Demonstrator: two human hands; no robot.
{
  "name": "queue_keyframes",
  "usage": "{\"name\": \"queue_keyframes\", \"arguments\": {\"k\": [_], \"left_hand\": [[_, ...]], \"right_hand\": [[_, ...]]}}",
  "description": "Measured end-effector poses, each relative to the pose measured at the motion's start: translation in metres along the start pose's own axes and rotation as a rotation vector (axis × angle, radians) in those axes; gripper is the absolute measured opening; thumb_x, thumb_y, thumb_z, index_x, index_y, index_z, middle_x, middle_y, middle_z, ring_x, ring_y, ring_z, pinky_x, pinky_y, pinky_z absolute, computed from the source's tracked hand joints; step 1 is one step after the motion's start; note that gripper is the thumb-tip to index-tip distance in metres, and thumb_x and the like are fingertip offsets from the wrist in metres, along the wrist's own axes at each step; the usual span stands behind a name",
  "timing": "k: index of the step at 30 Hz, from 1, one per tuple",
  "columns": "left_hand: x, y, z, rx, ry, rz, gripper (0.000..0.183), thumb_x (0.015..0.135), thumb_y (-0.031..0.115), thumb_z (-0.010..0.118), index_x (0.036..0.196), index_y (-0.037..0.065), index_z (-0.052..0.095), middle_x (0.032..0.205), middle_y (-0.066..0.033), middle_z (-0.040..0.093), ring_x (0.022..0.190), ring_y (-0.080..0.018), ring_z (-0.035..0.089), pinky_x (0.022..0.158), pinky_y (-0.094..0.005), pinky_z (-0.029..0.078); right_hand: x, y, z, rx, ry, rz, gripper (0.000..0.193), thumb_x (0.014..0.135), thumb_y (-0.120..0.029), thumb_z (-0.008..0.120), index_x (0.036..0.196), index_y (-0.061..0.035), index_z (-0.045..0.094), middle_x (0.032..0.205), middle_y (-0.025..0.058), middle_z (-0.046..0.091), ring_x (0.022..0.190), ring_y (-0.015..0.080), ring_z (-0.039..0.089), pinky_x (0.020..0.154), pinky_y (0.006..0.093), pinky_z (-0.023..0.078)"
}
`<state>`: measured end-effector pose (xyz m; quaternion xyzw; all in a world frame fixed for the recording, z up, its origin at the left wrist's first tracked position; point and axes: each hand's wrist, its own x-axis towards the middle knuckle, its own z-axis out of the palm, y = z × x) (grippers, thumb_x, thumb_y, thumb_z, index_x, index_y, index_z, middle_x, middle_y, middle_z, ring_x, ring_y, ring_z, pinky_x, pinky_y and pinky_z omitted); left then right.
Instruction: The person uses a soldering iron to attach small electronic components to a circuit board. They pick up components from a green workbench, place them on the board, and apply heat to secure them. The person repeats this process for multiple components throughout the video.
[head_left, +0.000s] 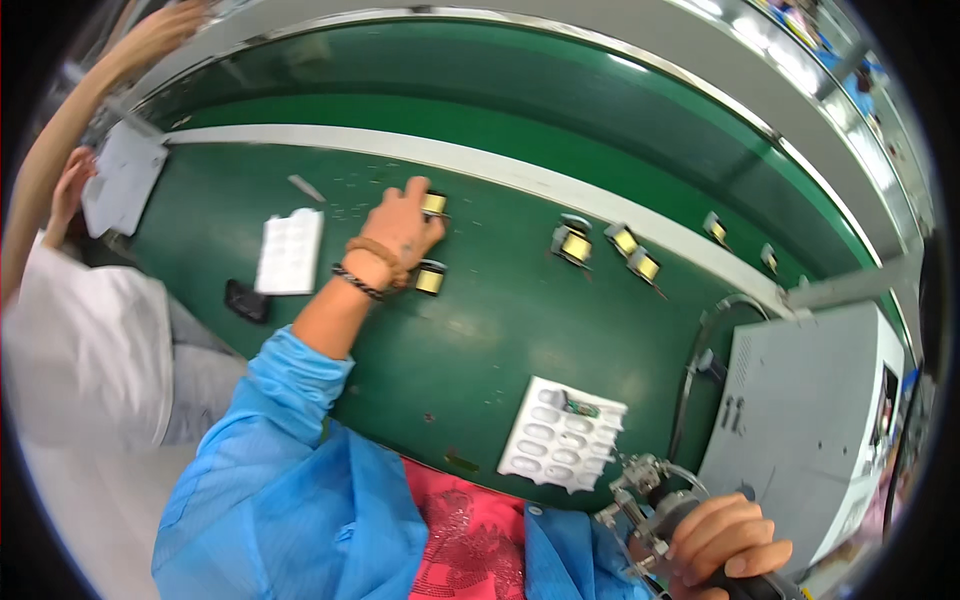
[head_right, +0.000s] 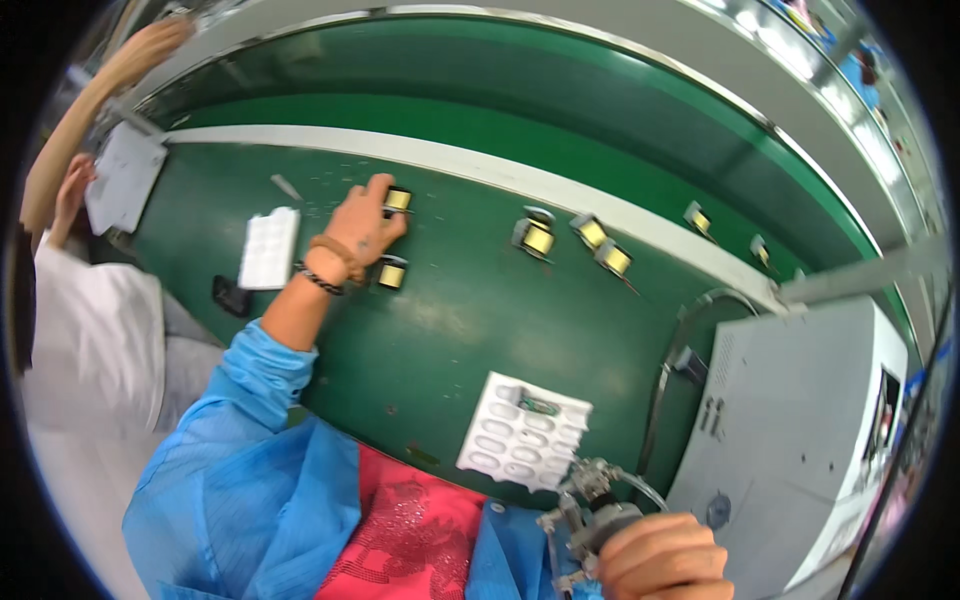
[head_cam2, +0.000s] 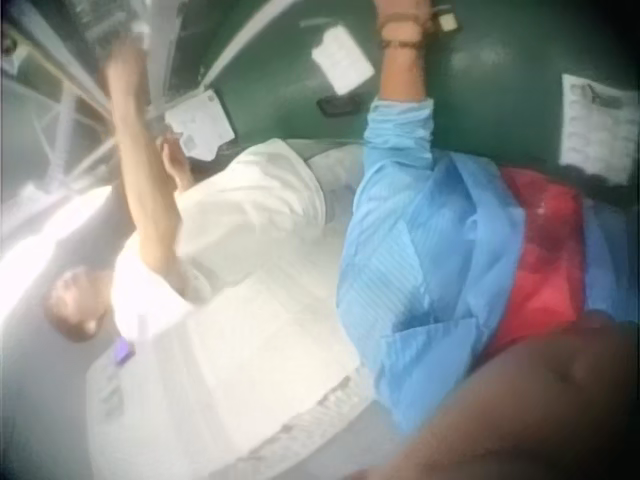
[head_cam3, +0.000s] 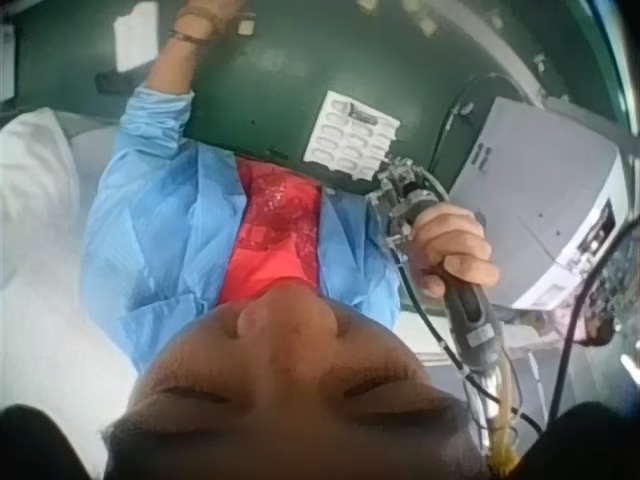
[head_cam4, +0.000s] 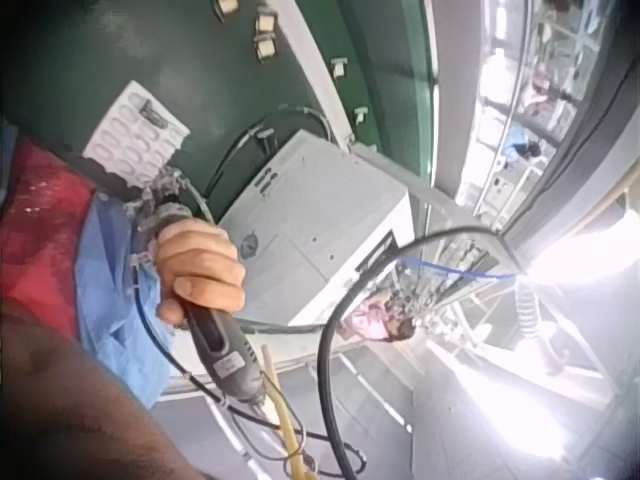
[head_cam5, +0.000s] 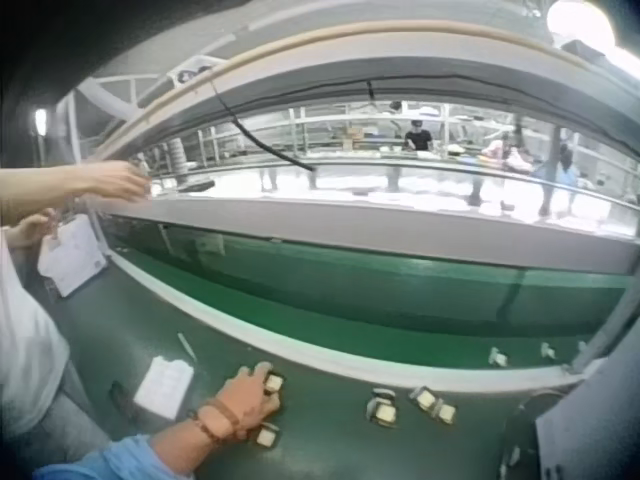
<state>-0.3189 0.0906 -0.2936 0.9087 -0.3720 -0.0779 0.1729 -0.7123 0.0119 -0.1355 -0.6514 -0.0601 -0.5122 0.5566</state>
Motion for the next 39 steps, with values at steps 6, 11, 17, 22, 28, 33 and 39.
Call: {"name": "queue_keyframes", "arguments": {"k": [6,11,17,22,28,33,39], "left_hand": [[-0.007,-0.016,-0.01,-0.215,0.103,0.098,0.051,0.085,0.025,0.067,0.123,0.0,0.044,0.092,-0.0265,0.061,0.087,-0.0426,0.061,0.079,-0.0474,0.049],[-0.041,-0.008,-0.03,-0.164,-0.044,0.083,0.048,0.088,0.027,0.065,0.125,0.005,0.042,0.1,-0.0265,0.058,0.085,-0.0457,0.062,0.075,-0.049,0.052],[-0.065,0.024,-0.015,0.063,-0.053,0.044,0.066,0.093,0.052,0.057,0.133,0.002,0.04,0.109,-0.0253,0.052,0.074,-0.0447,0.065,0.064,-0.049,0.056],[-0.077,0.033,-0.014,0.112,-0.104,0.058,0.084,0.082,0.052,0.069,0.137,-0.002,0.037,0.111,-0.0266,0.05,0.076,-0.0431,0.067,0.066,-0.0475,0.057],[-0.087,0.026,-0.016,0.049,-0.18,0.07,0.061,0.078,0.028,0.071,0.126,0.002,0.043,0.106,-0.0253,0.051,0.074,-0.0452,0.064,0.065,-0.0492,0.056],[-0.084,0.008,-0.01,-0.106,-0.065,0.192,0.051,0.078,0.025,0.071,0.118,0.003,0.048,0.103,-0.0237,0.054,0.079,-0.0427,0.063,0.07,-0.0462,0.054],[-0.068,0.042,-0.019,-0.491,-0.046,0.307,0.049,0.072,0.016,0.077,0.113,0.003,0.054,0.104,-0.0173,0.059,0.091,-0.035,0.06,0.081,-0.0406,0.051]], "right_hand": [[-0.009,-0.004,-0.01,0.116,-0.066,0.0,0.031,0.095,-0.021,0.066,0.107,-0.0009,0.046,0.069,0.0065,0.052,0.052,0.0167,0.052,0.047,0.0301,0.048],[-0.006,-0.005,-0.006,0.129,-0.088,0.008,0.032,0.095,-0.021,0.067,0.108,-0.0012,0.046,0.07,0.0068,0.054,0.053,0.0171,0.054,0.048,0.0302,0.048],[-0.004,-0.002,-0.011,0.124,-0.131,-0.001,0.033,0.095,-0.02,0.067,0.11,-0.0002,0.045,0.069,0.0066,0.055,0.052,0.0169,0.053,0.047,0.0311,0.048],[0.002,-0.009,-0.015,0.119,-0.2,0.049,0.035,0.095,-0.02,0.067,0.112,0.0006,0.045,0.068,0.0069,0.054,0.053,0.0174,0.053,0.048,0.0324,0.049],[0.003,-0.012,-0.013,0.141,-0.277,0.076,0.036,0.095,-0.02,0.067,0.113,0.0013,0.044,0.067,0.0073,0.054,0.054,0.0181,0.054,0.049,0.0333,0.049],[0.002,-0.016,-0.011,0.107,-0.25,0.071,0.035,0.095,-0.021,0.067,0.112,0.0015,0.045,0.067,0.007,0.054,0.054,0.0178,0.054,0.049,0.0329,0.049],[0.005,-0.012,-0.001,0.09,-0.108,0.009,0.031,0.093,-0.018,0.07,0.101,0.0008,0.046,0.065,0.0063,0.053,0.049,0.0162,0.052,0.042,0.03,0.046]]}}
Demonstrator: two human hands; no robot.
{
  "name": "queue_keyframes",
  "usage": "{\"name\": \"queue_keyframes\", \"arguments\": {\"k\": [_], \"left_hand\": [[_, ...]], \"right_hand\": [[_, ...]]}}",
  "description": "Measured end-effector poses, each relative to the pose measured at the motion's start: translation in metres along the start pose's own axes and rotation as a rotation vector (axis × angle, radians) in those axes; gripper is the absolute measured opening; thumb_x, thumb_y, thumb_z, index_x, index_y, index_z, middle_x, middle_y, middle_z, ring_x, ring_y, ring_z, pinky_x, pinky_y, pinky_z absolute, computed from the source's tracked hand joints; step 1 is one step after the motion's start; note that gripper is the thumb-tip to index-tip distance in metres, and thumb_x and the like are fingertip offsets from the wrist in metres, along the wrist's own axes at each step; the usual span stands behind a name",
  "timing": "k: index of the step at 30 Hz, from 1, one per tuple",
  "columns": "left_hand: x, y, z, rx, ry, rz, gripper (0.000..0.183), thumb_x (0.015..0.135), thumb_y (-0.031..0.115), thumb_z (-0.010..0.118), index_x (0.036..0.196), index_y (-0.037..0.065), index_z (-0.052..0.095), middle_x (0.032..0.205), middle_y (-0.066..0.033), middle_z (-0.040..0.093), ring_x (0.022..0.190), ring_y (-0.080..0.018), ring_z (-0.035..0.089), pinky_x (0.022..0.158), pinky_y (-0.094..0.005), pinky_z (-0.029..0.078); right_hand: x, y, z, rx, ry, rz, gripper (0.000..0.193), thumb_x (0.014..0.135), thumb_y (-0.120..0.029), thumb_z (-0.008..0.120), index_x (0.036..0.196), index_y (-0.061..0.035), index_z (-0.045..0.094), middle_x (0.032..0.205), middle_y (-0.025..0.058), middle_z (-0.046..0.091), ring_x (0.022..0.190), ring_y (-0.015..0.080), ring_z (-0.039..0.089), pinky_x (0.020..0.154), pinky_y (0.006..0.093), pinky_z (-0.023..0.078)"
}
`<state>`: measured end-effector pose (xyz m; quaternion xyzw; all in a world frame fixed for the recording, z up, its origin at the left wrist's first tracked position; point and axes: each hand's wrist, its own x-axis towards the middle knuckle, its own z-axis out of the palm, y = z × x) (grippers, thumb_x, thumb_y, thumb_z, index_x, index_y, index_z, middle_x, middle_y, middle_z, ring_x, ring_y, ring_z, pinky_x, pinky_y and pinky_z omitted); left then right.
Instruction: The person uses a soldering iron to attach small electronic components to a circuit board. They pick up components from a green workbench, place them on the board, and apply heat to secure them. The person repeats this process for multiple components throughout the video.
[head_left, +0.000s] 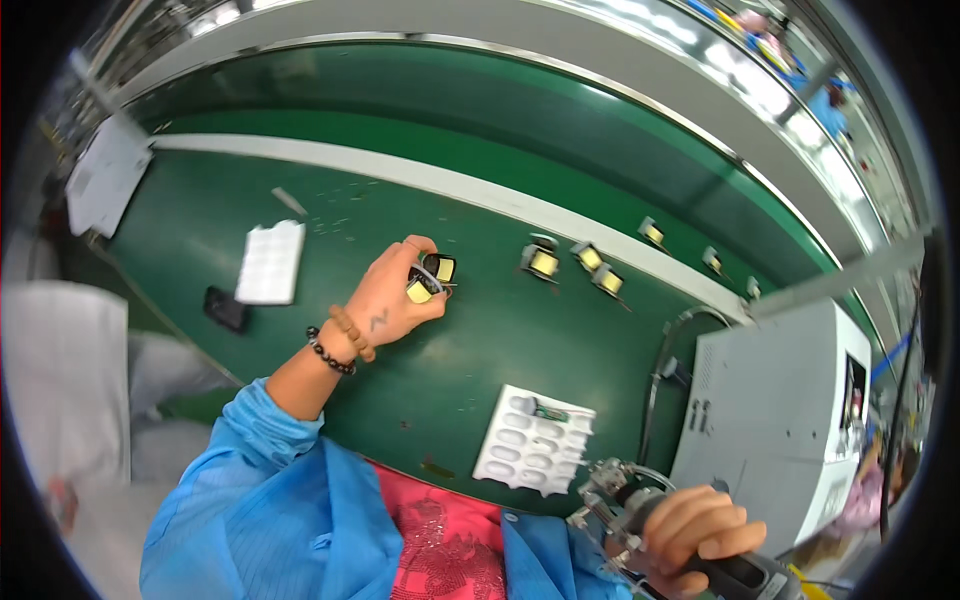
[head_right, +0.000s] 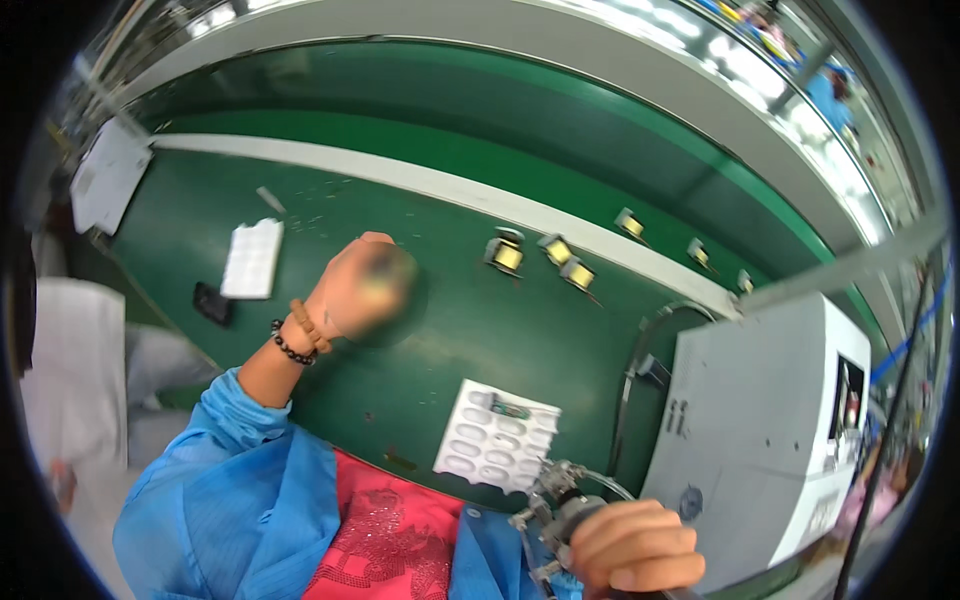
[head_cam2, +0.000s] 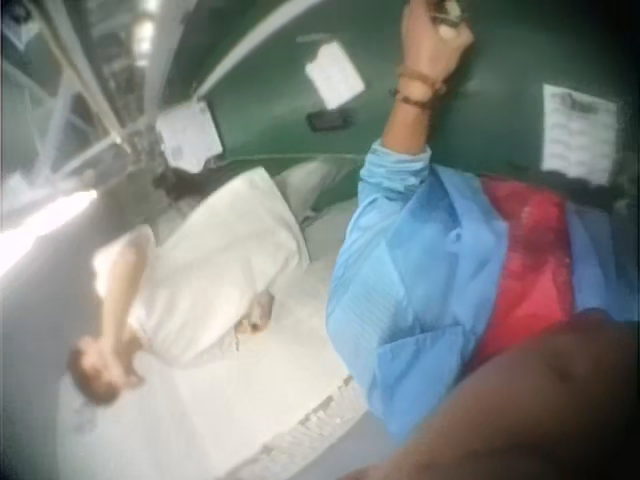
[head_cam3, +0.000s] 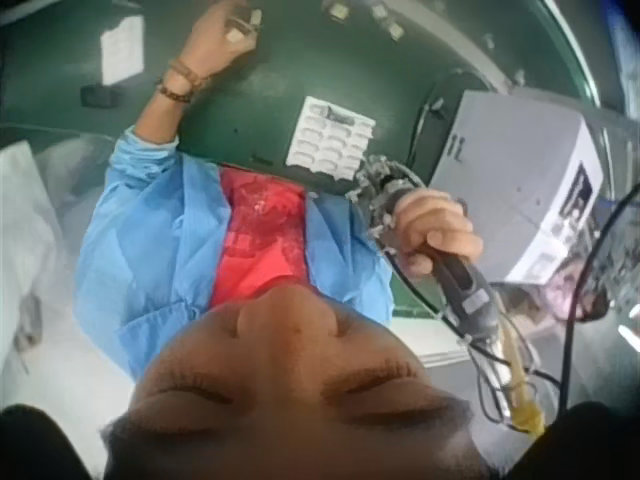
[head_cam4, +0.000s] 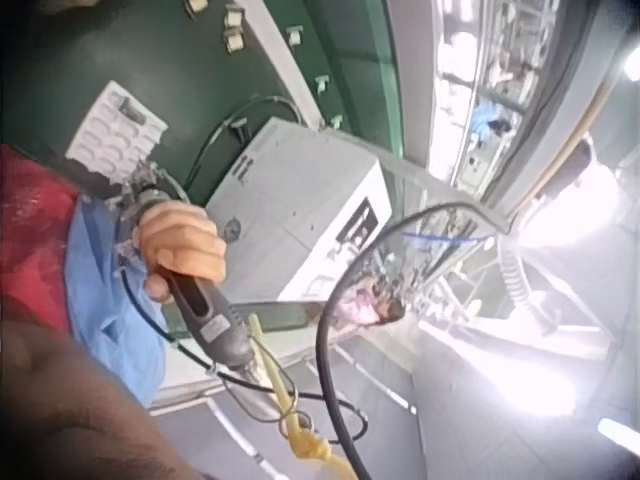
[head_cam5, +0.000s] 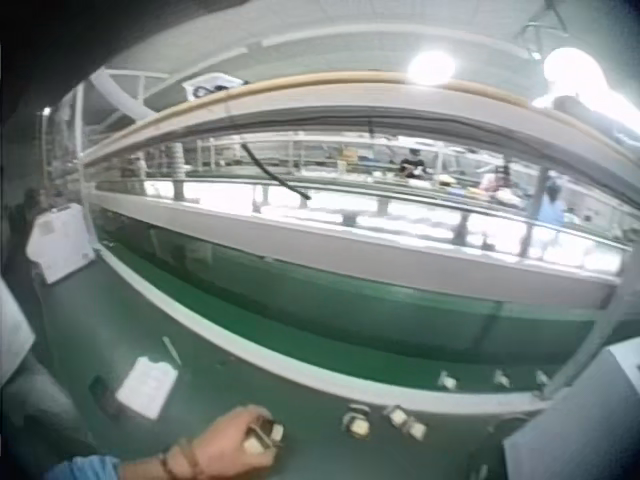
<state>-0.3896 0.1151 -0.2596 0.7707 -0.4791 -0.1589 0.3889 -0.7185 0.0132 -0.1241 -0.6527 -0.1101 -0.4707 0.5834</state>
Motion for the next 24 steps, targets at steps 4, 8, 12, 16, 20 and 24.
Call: {"name": "queue_keyframes", "arguments": {"k": [4,8,12,16,20,24], "left_hand": [[0.021,0.042,0.057,0.076,-0.113,0.277,0.053,0.073,0.02,0.076,0.118,0.003,0.052,0.106,-0.0176,0.056,0.088,-0.0358,0.062,0.075,-0.0426,0.053],[0.042,0.097,0.119,0.2,-0.417,0.286,0.052,0.078,0.025,0.073,0.121,0.006,0.052,0.112,-0.0192,0.052,0.09,-0.0352,0.064,0.071,-0.0428,0.056],[0.049,0.11,0.168,0.403,-0.412,0.386,0.059,0.079,0.029,0.074,0.128,0.009,0.05,0.116,-0.0195,0.052,0.093,-0.034,0.064,0.069,-0.0414,0.057],[0.051,0.115,0.181,0.512,-0.359,0.482,0.076,0.077,0.04,0.077,0.139,0.011,0.045,0.128,-0.021,0.051,0.098,-0.0348,0.063,0.072,-0.0402,0.057],[0.043,0.14,0.141,0.45,-0.367,0.521,0.083,0.077,0.046,0.078,0.145,0.014,0.042,0.134,-0.0211,0.051,0.103,-0.036,0.061,0.076,-0.0403,0.057],[0.091,0.113,0.091,0.171,-0.27,0.603,0.054,0.083,0.034,0.074,0.127,0.007,0.058,0.113,-0.0162,0.063,0.1,-0.0312,0.063,0.077,-0.0385,0.056]], "right_hand": [[-0.019,0.001,-0.004,-0.064,0.161,-0.053,0.035,0.09,-0.019,0.073,0.092,-0.0051,0.041,0.055,0.0,0.05,0.042,0.011,0.053,0.041,0.0237,0.051],[-0.009,-0.019,-0.006,-0.119,0.075,-0.003,0.032,0.092,-0.019,0.071,0.097,-0.0015,0.044,0.063,0.0042,0.052,0.046,0.0145,0.052,0.041,0.0279,0.047],[-0.027,-0.006,-0.003,-0.115,0.201,-0.049,0.035,0.091,-0.019,0.072,0.092,-0.0049,0.041,0.057,0.001,0.051,0.041,0.011,0.052,0.041,0.025,0.051],[-0.022,-0.001,-0.001,-0.111,0.18,-0.049,0.035,0.091,-0.019,0.072,0.092,-0.0049,0.041,0.057,0.0012,0.051,0.042,0.011,0.052,0.041,0.0251,0.051],[-0.023,-0.003,-0.008,-0.131,0.158,-0.033,0.035,0.091,-0.02,0.072,0.092,-0.0049,0.041,0.058,0.0012,0.051,0.042,0.0109,0.052,0.041,0.025,0.051],[-0.026,-0.005,-0.015,-0.134,0.165,-0.01,0.035,0.091,-0.02,0.072,0.092,-0.005,0.041,0.058,0.0011,0.051,0.043,0.0109,0.053,0.042,0.0249,0.051]]}}
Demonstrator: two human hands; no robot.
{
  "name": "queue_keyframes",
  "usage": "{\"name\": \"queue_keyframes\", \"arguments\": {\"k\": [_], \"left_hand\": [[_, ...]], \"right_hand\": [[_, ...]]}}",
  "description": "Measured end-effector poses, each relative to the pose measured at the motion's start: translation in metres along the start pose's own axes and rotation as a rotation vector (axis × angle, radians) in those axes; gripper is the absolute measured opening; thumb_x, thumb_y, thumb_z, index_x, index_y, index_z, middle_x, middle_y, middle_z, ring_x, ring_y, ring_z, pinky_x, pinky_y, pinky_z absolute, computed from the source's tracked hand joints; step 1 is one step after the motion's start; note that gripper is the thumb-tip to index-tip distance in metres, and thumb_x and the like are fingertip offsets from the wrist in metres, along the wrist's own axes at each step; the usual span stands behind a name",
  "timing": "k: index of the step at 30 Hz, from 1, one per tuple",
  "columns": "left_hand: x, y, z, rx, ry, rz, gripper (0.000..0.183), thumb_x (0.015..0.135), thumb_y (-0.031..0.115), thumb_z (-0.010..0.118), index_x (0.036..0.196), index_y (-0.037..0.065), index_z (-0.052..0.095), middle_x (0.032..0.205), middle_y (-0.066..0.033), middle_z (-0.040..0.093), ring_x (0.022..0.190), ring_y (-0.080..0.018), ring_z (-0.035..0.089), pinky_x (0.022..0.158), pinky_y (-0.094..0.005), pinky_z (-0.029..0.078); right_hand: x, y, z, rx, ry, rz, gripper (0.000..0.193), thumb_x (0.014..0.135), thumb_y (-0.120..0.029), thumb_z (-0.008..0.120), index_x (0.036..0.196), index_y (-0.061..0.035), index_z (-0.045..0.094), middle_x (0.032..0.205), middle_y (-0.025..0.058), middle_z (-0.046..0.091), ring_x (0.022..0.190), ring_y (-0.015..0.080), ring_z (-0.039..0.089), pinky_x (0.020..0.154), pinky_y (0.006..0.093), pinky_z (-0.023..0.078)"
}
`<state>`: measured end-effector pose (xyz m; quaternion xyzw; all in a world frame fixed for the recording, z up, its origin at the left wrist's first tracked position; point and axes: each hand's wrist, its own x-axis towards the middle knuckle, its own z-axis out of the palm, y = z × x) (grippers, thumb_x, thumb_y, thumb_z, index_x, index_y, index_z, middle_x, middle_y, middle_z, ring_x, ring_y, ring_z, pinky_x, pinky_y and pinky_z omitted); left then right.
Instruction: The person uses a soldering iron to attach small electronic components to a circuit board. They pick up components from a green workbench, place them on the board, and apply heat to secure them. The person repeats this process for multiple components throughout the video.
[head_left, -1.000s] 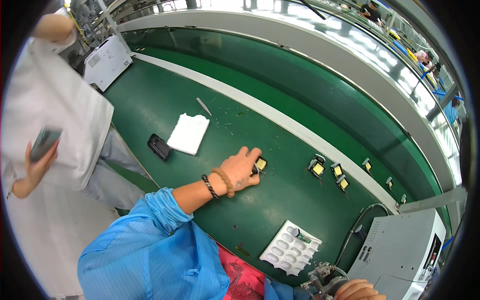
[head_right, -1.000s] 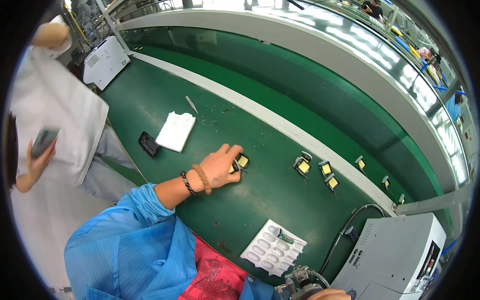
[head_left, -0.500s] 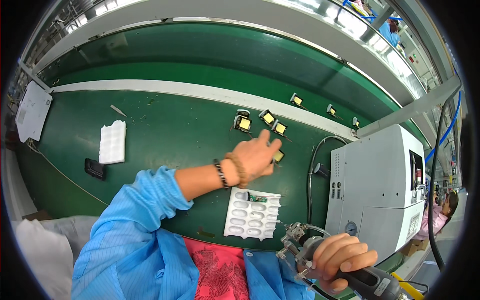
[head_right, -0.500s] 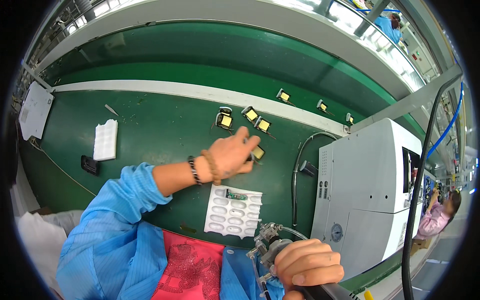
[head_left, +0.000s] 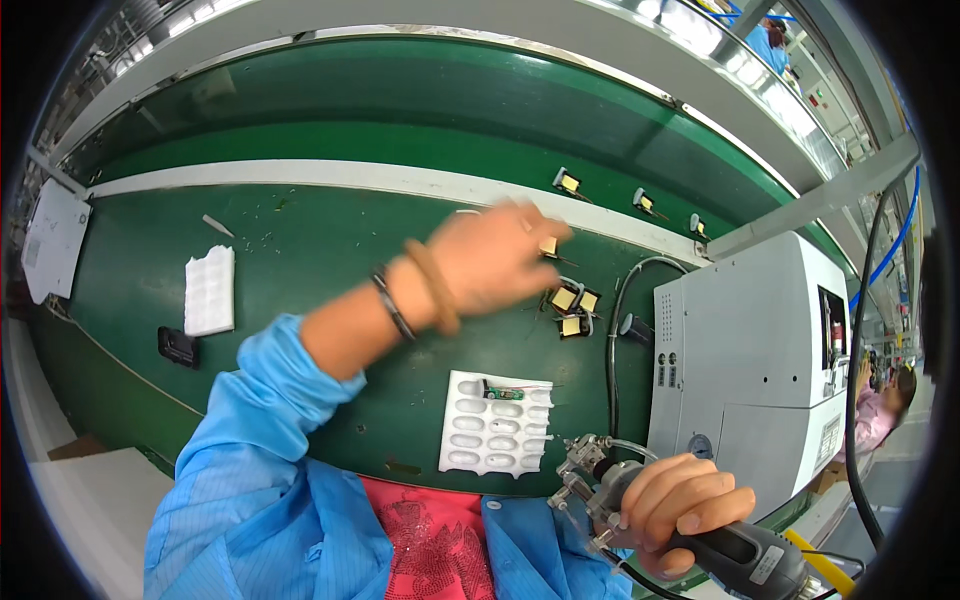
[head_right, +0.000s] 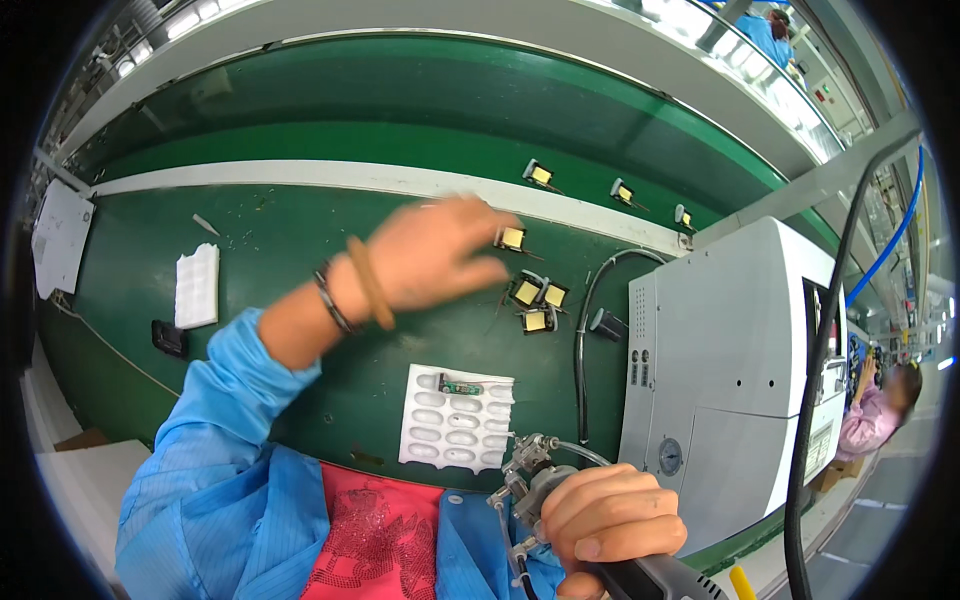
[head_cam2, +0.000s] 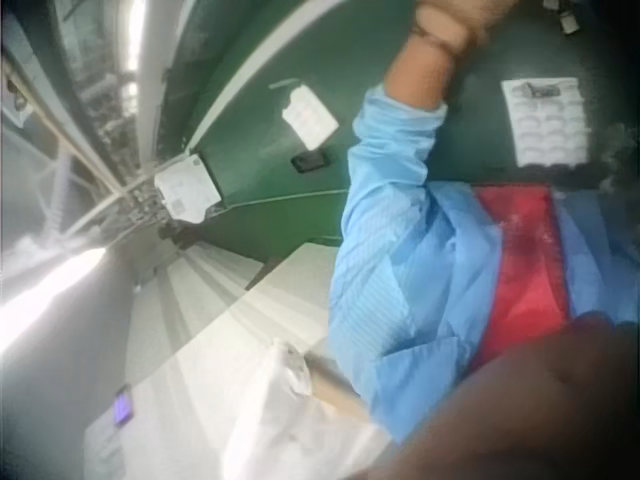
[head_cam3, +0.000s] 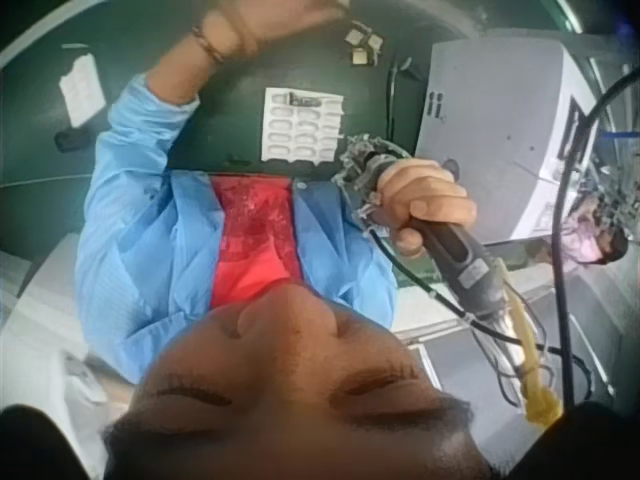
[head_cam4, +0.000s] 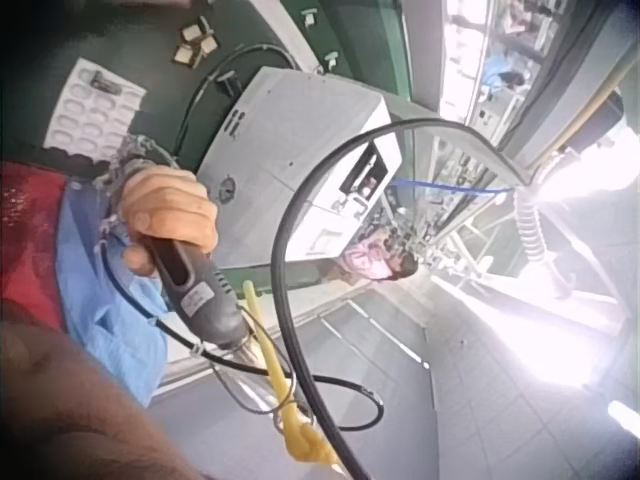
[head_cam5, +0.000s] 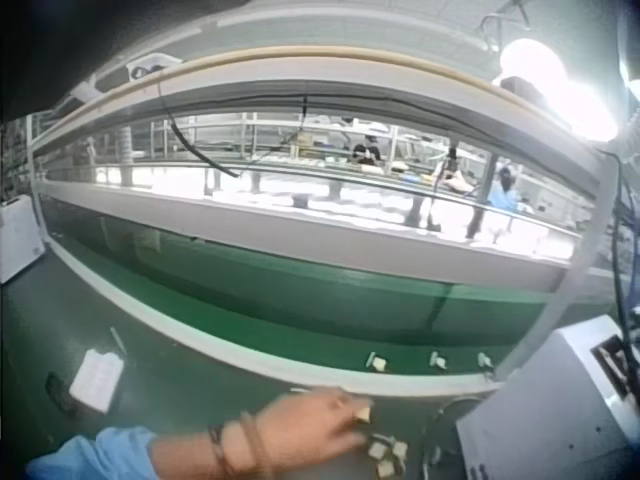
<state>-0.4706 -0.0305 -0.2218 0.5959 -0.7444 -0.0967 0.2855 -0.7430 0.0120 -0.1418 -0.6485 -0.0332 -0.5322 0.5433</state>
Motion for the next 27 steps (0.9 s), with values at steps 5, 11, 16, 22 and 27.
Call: {"name": "queue_keyframes", "arguments": {"k": [5,11,16,22,27], "left_hand": [[0.059,-0.125,-0.013,-0.15,0.124,-0.223,0.034,0.088,0.019,0.068,0.118,0.004,0.065,0.103,-0.013,0.067,0.095,-0.0261,0.065,0.086,-0.0398,0.052],[0.118,-0.153,0.046,0.131,-0.099,-0.161,0.054,0.086,0.034,0.069,0.131,0.006,0.056,0.114,-0.0183,0.062,0.109,-0.032,0.059,0.097,-0.0424,0.048],[0.139,-0.151,0.073,0.058,-0.189,-0.205,0.051,0.087,0.035,0.067,0.126,0.003,0.059,0.111,-0.0215,0.065,0.108,-0.0362,0.061,0.098,-0.042,0.048],[0.158,-0.133,0.081,0.213,-0.299,-0.365,0.036,0.079,0.034,0.073,0.105,0.008,0.069,0.11,-0.0144,0.07,0.103,-0.031,0.067,0.09,-0.0395,0.054],[0.134,-0.105,0.046,0.147,-0.213,-0.499,0.025,0.087,0.021,0.065,0.087,-0.003,0.07,0.092,-0.0262,0.069,0.088,-0.0394,0.069,0.073,-0.0447,0.056]], "right_hand": [[0.008,0.002,-0.004,-0.004,-0.026,0.003,0.036,0.091,-0.021,0.073,0.093,-0.0051,0.041,0.06,0.0014,0.051,0.044,0.0112,0.054,0.042,0.0245,0.051],[0.008,0.014,-0.01,-0.028,0.014,-0.012,0.037,0.089,-0.022,0.074,0.092,-0.0053,0.042,0.06,0.0016,0.052,0.044,0.0111,0.054,0.042,0.0242,0.051],[0.019,0.012,-0.013,-0.02,-0.034,0.03,0.033,0.091,-0.02,0.072,0.096,-0.0024,0.044,0.065,0.0041,0.052,0.046,0.0142,0.052,0.041,0.0275,0.046],[0.011,0.015,-0.019,-0.086,-0.054,0.058,0.035,0.091,-0.027,0.073,0.098,-0.0066,0.046,0.063,0.0016,0.053,0.046,0.0114,0.054,0.043,0.024,0.048],[0.002,0.01,-0.014,-0.139,-0.049,0.108,0.036,0.089,-0.032,0.076,0.098,-0.0113,0.048,0.061,-0.0007,0.055,0.047,0.0085,0.055,0.045,0.0198,0.05]]}}
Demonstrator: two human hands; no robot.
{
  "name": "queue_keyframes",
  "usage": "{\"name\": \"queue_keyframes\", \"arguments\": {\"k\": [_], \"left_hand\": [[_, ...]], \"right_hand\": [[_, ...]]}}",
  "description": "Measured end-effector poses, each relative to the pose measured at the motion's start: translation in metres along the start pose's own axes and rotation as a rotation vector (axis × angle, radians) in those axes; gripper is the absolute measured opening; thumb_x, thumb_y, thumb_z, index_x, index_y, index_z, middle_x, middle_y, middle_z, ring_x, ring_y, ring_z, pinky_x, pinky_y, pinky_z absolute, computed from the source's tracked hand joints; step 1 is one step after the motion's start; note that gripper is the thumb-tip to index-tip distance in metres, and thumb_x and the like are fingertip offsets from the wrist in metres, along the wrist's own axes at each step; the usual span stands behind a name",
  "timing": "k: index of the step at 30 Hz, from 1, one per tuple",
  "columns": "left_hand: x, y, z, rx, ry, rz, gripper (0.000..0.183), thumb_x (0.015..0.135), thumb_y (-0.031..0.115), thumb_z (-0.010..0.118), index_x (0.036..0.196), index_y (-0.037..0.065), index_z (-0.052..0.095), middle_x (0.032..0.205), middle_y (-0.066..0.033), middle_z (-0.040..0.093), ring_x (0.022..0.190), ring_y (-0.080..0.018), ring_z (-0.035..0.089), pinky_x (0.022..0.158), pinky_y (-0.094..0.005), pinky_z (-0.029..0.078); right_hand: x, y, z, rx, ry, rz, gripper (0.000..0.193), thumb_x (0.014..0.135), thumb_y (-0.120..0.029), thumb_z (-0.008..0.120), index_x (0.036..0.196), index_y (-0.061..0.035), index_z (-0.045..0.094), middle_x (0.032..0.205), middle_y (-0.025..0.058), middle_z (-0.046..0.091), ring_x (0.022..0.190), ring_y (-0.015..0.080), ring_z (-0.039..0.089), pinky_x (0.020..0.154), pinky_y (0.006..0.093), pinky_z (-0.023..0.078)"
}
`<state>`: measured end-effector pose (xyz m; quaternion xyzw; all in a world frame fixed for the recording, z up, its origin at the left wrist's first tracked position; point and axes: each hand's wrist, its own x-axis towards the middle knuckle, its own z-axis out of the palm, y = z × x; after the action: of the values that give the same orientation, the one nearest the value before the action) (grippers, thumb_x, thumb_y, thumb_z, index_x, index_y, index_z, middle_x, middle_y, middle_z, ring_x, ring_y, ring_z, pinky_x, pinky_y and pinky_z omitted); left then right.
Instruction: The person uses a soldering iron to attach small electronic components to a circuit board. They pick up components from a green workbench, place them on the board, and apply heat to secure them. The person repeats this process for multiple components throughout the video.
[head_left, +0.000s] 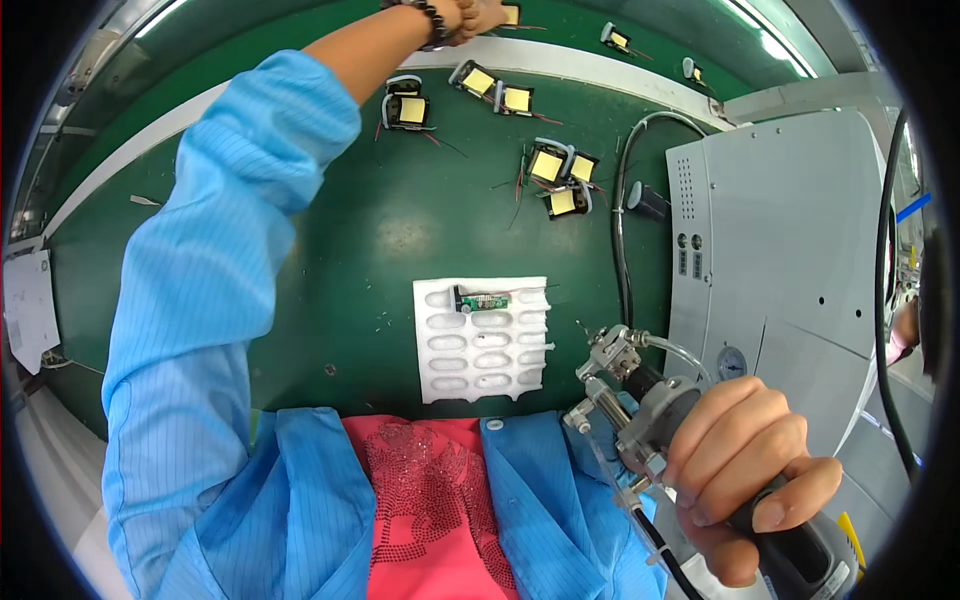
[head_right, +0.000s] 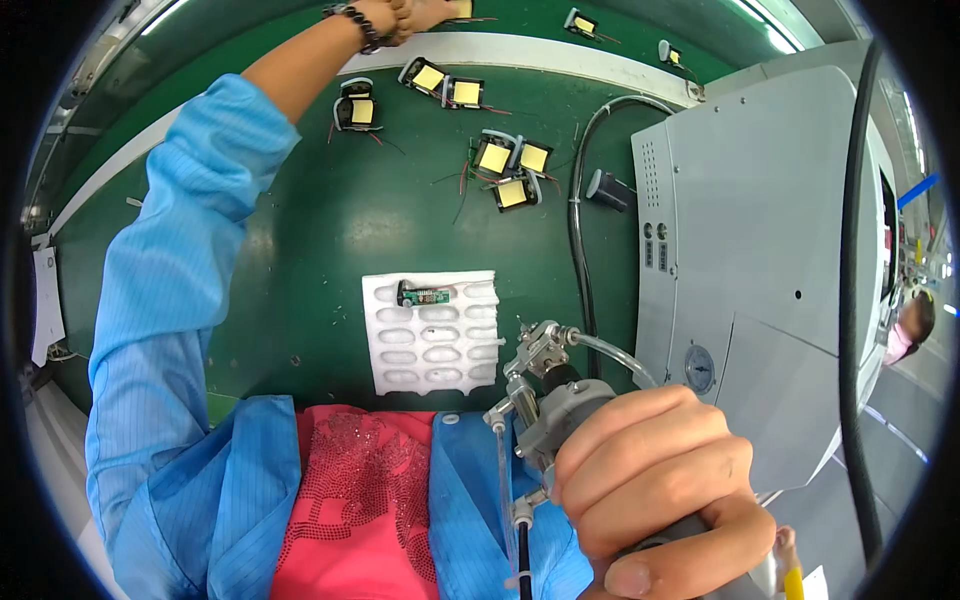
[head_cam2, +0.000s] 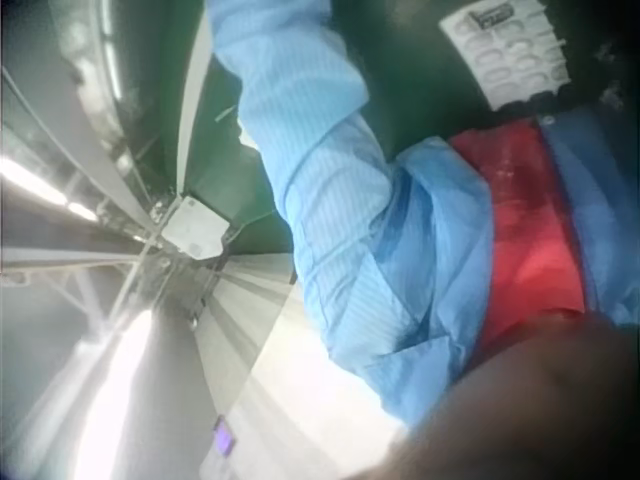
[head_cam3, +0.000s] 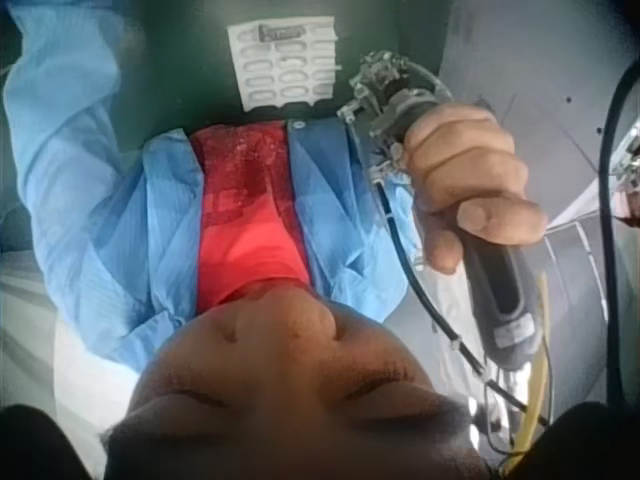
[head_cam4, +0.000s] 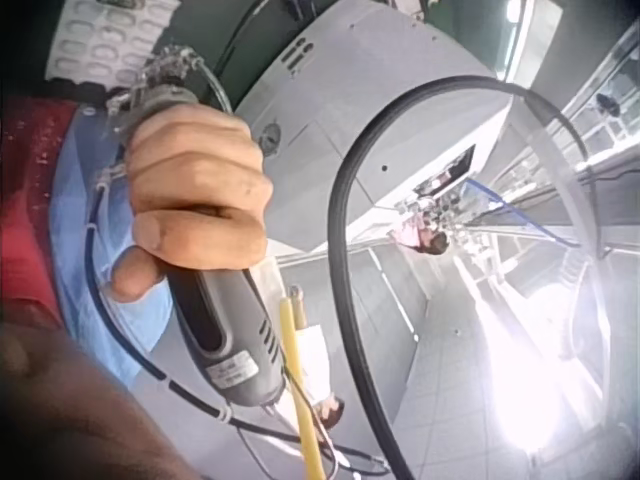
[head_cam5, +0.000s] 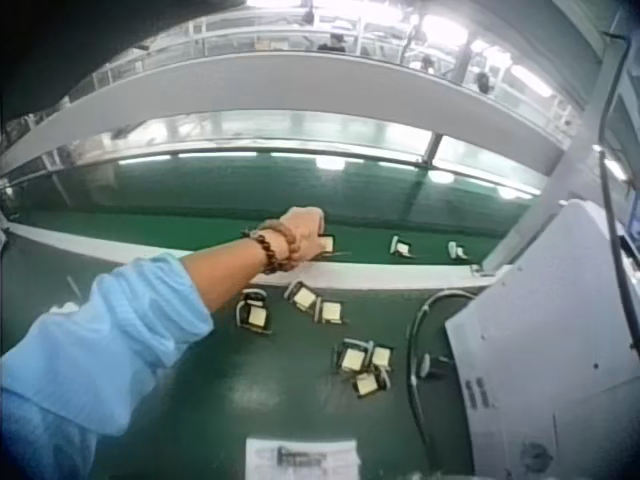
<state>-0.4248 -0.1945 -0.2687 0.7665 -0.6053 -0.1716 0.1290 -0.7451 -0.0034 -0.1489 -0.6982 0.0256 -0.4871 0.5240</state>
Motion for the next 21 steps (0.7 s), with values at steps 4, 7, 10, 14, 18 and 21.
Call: {"name": "queue_keyframes", "arguments": {"k": [4,7,10,14,18,21], "left_hand": [[0.013,-0.03,0.019,0.127,0.148,0.114,0.024,0.089,0.02,0.061,0.092,-0.001,0.071,0.091,-0.0264,0.069,0.089,-0.0386,0.069,0.078,-0.0442,0.056],[-0.011,-0.031,0.009,0.218,0.115,0.159,0.031,0.092,0.026,0.061,0.104,-0.002,0.069,0.105,-0.0248,0.069,0.1,-0.0379,0.067,0.086,-0.0428,0.055],[-0.056,-0.007,-0.006,0.04,0.426,0.449,0.033,0.094,0.027,0.061,0.108,-0.003,0.067,0.11,-0.0227,0.068,0.102,-0.0361,0.066,0.088,-0.0415,0.054],[-0.201,0.0,-0.013,-0.579,0.18,0.57,0.016,0.085,0.01,0.071,0.098,0.001,0.066,0.091,-0.0108,0.068,0.08,-0.0213,0.062,0.075,-0.0334,0.051],[-0.292,-0.005,0.037,-0.45,0.075,0.479,0.038,0.073,0.017,0.083,0.104,0.003,0.067,0.099,-0.0117,0.063,0.091,-0.0299,0.061,0.076,-0.0389,0.051],[-0.304,0.0,0.063,-0.434,0.123,0.422,0.035,0.074,0.014,0.082,0.103,0.002,0.068,0.098,-0.0098,0.065,0.089,-0.0282,0.06,0.075,-0.0378,0.051]], "right_hand": [[0.002,-0.003,0.003,0.011,-0.014,-0.009,0.037,0.089,-0.033,0.075,0.099,-0.0111,0.048,0.062,-0.0011,0.055,0.048,0.0082,0.055,0.046,0.0202,0.051],[0.003,-0.001,-0.003,0.052,-0.049,0.008,0.037,0.089,-0.033,0.075,0.099,-0.0108,0.048,0.062,-0.0012,0.056,0.048,0.0081,0.056,0.047,0.0205,0.051],[0.003,-0.006,-0.002,0.01,-0.056,0.031,0.037,0.089,-0.034,0.075,0.1,-0.0108,0.048,0.062,-0.0015,0.056,0.049,0.0079,0.056,0.047,0.0203,0.051],[-0.001,-0.006,-0.004,0.027,-0.048,0.025,0.036,0.089,-0.033,0.075,0.1,-0.0116,0.049,0.062,-0.0019,0.056,0.048,0.0077,0.056,0.047,0.0199,0.051],[-0.003,-0.002,0.003,0.04,0.019,-0.008,0.034,0.089,-0.032,0.075,0.099,-0.0124,0.049,0.061,-0.0026,0.056,0.048,0.0073,0.056,0.046,0.0193,0.051],[-0.002,-0.003,0.004,0.025,0.033,-0.012,0.033,0.089,-0.031,0.075,0.099,-0.0124,0.049,0.06,-0.0028,0.056,0.048,0.007,0.056,0.046,0.0191,0.051]]}}
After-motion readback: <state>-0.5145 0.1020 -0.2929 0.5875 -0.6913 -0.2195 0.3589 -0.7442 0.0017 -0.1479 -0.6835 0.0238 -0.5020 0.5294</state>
